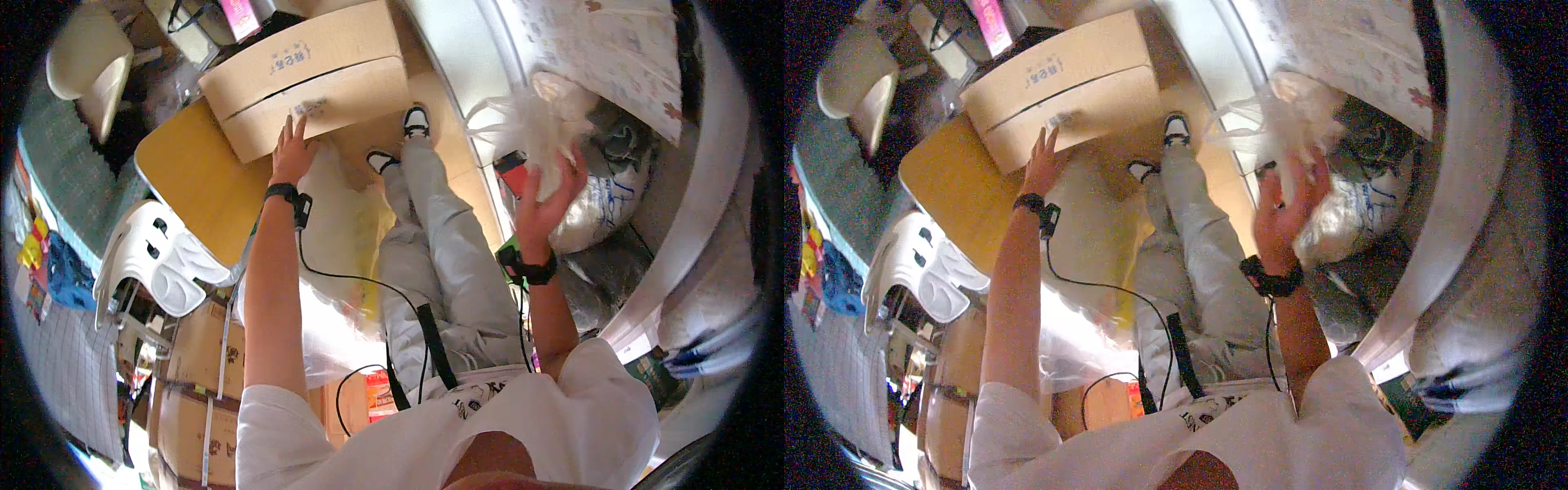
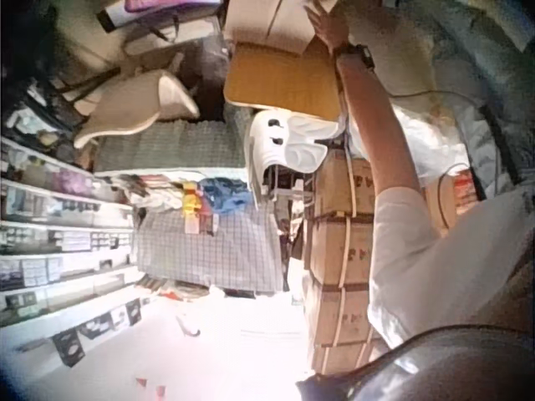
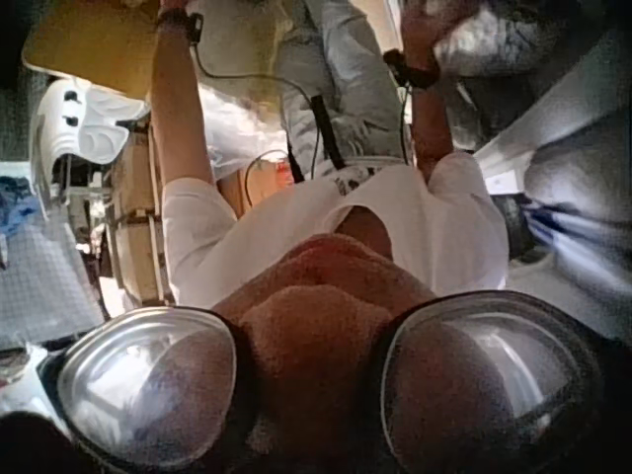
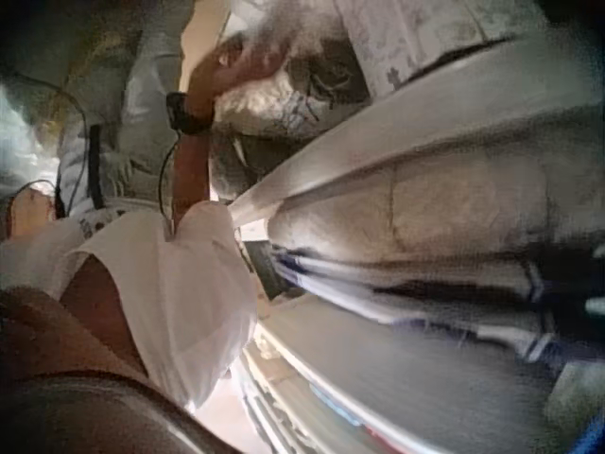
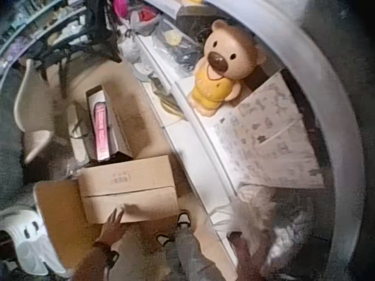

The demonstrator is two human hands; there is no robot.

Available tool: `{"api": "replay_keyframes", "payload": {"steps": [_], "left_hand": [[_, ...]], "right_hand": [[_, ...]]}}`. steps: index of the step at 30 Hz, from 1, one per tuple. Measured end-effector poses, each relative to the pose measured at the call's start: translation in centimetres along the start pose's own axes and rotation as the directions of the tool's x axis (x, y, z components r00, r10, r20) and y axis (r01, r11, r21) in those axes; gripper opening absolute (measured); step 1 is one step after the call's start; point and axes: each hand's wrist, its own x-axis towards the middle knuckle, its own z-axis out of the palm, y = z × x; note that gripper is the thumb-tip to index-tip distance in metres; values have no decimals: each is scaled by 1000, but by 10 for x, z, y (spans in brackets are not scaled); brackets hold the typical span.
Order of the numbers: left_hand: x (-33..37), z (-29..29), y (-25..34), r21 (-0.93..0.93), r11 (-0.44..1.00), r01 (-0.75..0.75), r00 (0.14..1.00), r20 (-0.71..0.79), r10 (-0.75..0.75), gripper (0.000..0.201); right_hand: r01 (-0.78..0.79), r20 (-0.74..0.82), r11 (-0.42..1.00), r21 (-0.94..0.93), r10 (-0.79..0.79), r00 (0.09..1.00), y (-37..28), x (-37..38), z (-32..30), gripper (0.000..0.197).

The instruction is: The person wipes a white shelving unit and a cardboard box with a cloth by hand before placing a handbag inside the box.

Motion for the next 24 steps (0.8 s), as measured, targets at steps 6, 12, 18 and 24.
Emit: {"api": "replay_keyframes", "payload": {"steps": [6,12,18,24], "left_hand": [[13,23,-25,-134,989,68,992,116,-52,77],[59,92,2,226,944,-240,904,406,133,66],[35,98,-83,95,988,-125,992,0,126,80],[49,25,-11,-405,865,296,955,159,-252,70]], "right_hand": [[-297,455,836,462,64,888,-40,-19,109,26],[-387,616,860,333,112,779,27,-38,207,31],[-442,655,876,193,221,723,-5,-27,298,51],[-270,536,958,96,179,825,76,-10,325,58]]}}
